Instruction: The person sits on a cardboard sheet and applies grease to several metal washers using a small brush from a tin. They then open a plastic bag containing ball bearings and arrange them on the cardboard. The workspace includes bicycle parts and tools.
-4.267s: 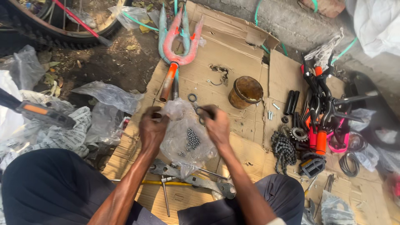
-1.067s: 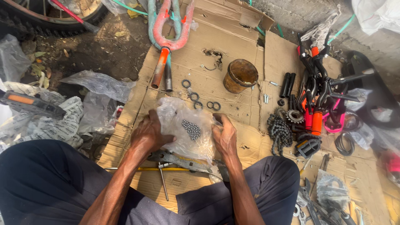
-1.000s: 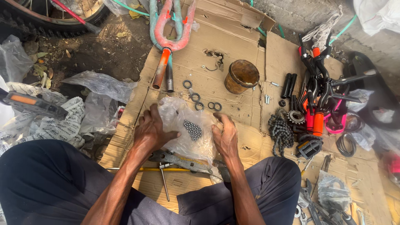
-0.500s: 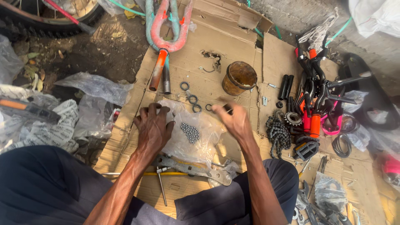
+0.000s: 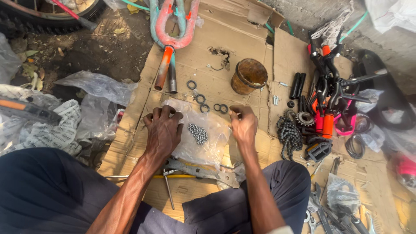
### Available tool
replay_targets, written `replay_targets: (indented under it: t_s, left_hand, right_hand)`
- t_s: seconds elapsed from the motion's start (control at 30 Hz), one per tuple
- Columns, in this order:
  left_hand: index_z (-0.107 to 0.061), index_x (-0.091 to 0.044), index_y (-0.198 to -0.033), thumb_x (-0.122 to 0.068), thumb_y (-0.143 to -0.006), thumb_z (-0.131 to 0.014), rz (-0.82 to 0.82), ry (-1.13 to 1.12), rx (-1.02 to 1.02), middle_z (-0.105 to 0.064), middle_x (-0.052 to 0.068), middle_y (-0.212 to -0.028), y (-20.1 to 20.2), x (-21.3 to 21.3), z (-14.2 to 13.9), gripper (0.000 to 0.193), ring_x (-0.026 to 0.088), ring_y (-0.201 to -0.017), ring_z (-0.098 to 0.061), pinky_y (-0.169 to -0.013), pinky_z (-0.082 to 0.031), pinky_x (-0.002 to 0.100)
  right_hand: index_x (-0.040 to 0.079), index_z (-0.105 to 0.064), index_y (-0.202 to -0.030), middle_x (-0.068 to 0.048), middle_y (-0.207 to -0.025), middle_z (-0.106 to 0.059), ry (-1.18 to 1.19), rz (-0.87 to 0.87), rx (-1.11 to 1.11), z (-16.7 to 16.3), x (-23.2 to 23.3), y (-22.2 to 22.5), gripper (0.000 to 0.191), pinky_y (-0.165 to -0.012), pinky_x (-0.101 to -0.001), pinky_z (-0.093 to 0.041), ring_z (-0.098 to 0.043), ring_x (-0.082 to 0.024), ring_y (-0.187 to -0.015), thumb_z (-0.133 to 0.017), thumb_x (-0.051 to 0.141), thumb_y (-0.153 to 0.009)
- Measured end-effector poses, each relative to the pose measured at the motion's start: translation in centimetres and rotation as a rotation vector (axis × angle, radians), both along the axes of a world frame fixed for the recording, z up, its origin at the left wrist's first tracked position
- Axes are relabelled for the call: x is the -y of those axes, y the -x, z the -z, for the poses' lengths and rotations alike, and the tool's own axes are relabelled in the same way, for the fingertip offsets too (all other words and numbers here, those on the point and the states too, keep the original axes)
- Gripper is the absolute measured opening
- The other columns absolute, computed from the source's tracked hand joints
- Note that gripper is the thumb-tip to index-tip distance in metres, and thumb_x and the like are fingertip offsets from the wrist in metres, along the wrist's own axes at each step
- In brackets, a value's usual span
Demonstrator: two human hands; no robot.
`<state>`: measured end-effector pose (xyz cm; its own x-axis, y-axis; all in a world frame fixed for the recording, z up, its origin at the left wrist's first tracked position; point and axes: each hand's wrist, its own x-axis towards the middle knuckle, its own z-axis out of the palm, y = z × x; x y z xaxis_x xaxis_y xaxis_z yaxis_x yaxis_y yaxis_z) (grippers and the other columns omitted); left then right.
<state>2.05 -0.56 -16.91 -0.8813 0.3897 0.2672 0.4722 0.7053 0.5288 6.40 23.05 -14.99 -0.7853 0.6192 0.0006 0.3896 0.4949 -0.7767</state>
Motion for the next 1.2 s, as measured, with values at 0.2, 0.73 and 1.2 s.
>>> replay_targets:
  t_s: [0.2,0.73,1.2]
  left_hand:
    - [-0.073,-0.008,-0.105,-0.017,-0.086,-0.07,-0.045,-0.05,0.04,-0.062,0.012,-0.111,0.4,-0.2,0.0,0.021,0.033,-0.109,-0.052,-0.092,-0.033,0.056]
    - [-0.068,0.0,-0.113,-0.02,-0.094,-0.07,-0.415,-0.58,0.133,-0.067,0.018,-0.11,1.5,0.1,-1.4,0.028,0.035,-0.107,-0.064,-0.093,-0.049,0.048]
    - [-0.069,0.001,-0.106,-0.023,-0.09,-0.07,-0.534,-0.707,0.285,-0.072,0.018,-0.102,2.0,0.1,-2.4,0.029,0.032,-0.097,-0.069,-0.089,-0.053,0.043]
  right_hand:
    - [-0.003,-0.066,-0.126,-0.023,-0.104,-0.075,-0.64,-0.594,0.175,0.8,-3.8,4.3,0.057,-0.103,-0.0581,-0.043,-0.068,-0.038,-0.103,-0.08,0.034,-0.085]
    - [0.01,-0.065,-0.116,-0.007,-0.117,-0.071,0.815,-0.374,-0.772,-5.4,1.6,4.8,0.027,-0.094,-0.0315,-0.057,-0.067,-0.015,-0.106,-0.077,0.009,-0.092]
    - [0.0,-0.046,-0.119,-0.015,-0.104,-0.07,-0.206,-0.483,-0.101,-3.0,-0.2,5.8,0.045,-0.096,-0.0425,-0.057,-0.071,-0.026,-0.102,-0.075,0.021,-0.092]
